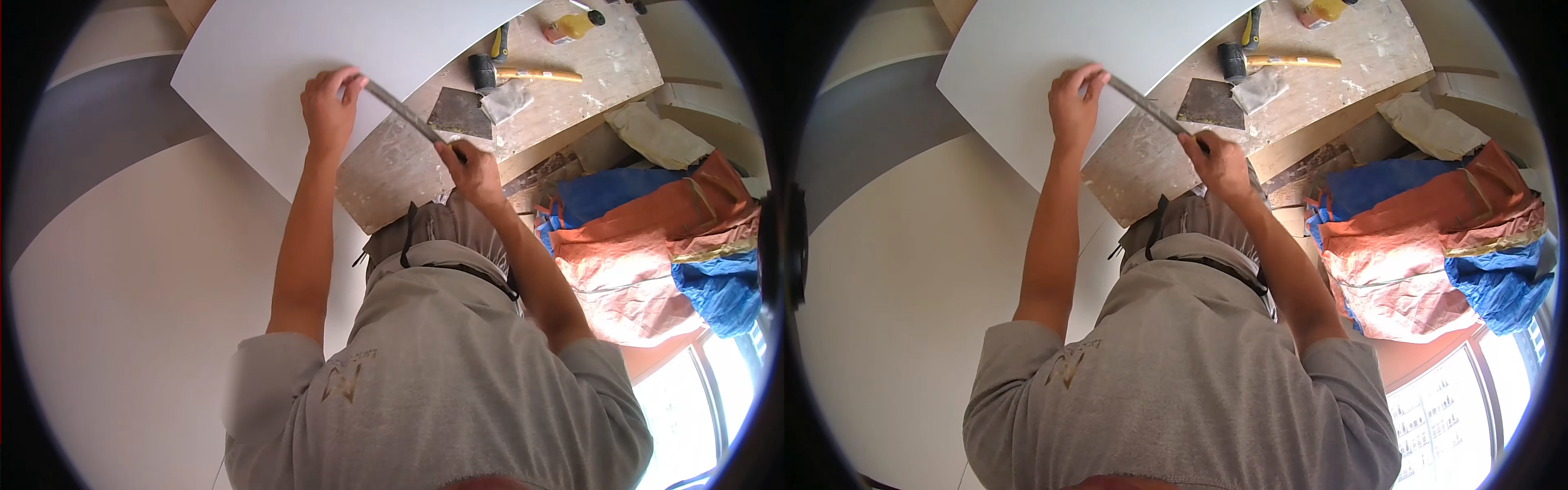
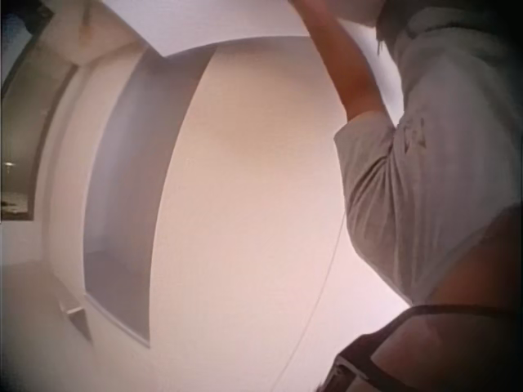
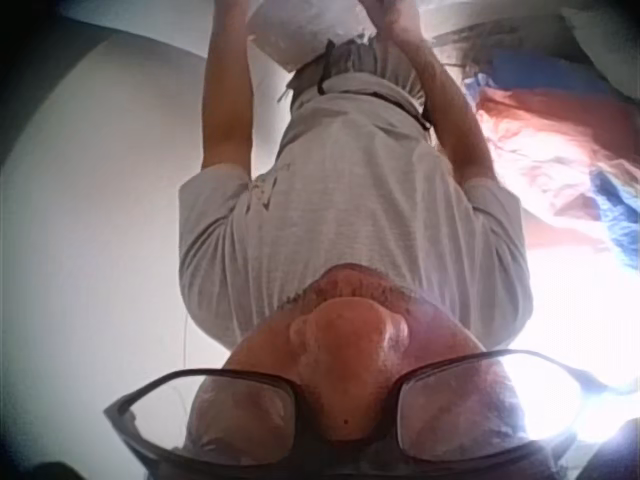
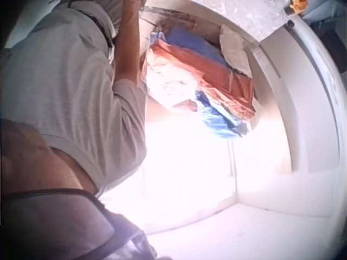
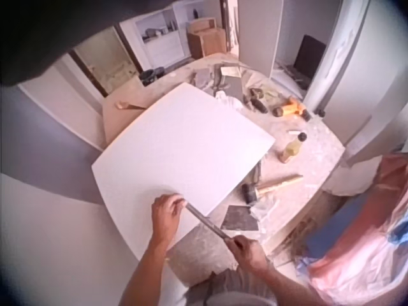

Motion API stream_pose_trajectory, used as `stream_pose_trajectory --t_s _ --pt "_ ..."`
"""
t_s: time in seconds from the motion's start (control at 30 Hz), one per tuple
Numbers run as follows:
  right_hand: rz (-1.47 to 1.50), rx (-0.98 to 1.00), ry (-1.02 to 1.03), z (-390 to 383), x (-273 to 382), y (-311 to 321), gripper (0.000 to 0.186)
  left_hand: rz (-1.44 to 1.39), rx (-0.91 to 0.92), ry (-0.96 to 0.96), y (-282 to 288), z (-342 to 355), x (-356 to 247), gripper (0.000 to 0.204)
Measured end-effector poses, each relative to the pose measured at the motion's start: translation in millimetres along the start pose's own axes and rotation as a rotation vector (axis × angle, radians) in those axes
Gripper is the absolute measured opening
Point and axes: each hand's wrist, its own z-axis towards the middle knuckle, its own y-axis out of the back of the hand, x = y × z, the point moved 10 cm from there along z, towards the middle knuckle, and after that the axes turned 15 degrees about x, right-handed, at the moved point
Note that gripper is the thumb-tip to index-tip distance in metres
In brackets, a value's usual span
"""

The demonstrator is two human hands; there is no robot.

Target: The person retrieves a hand file from a workbench, returns to another table, and files the edges of a white board using the hand file.

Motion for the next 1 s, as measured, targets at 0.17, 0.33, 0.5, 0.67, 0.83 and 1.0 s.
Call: stream_pose_trajectory --t_s 0.17,0.33,0.5,0.67,0.83,1.0 --pt "-0.051 -0.077 0.028 62.7 13.2 26.4 0.047 -0.066 0.074 0.057 -6.7 81.4 16.2 0.027" --pt "-0.012 -0.044 -0.005 53.5 23.0 23.9 0.044 -0.209 0.181 0.184 -4.7 73.5 32.4 0.032" --pt "0.024 0.005 0.015 -24.8 7.3 -30.6 0.039 -0.197 0.247 0.306 12.3 -32.2 35.3 0.029" --pt "0.066 -0.057 0.059 -24.8 5.3 -37.8 0.037 -0.136 0.154 0.219 12.0 -30.4 25.5 0.021" --pt "-0.023 -0.144 0.058 40.3 8.0 2.8 0.046 -0.184 0.097 0.102 -5.7 61.5 28.3 0.030" --pt "0.029 -0.164 0.031 80.3 26.1 34.8 0.048 -0.163 0.165 0.147 -11.9 126.8 16.8 0.032"
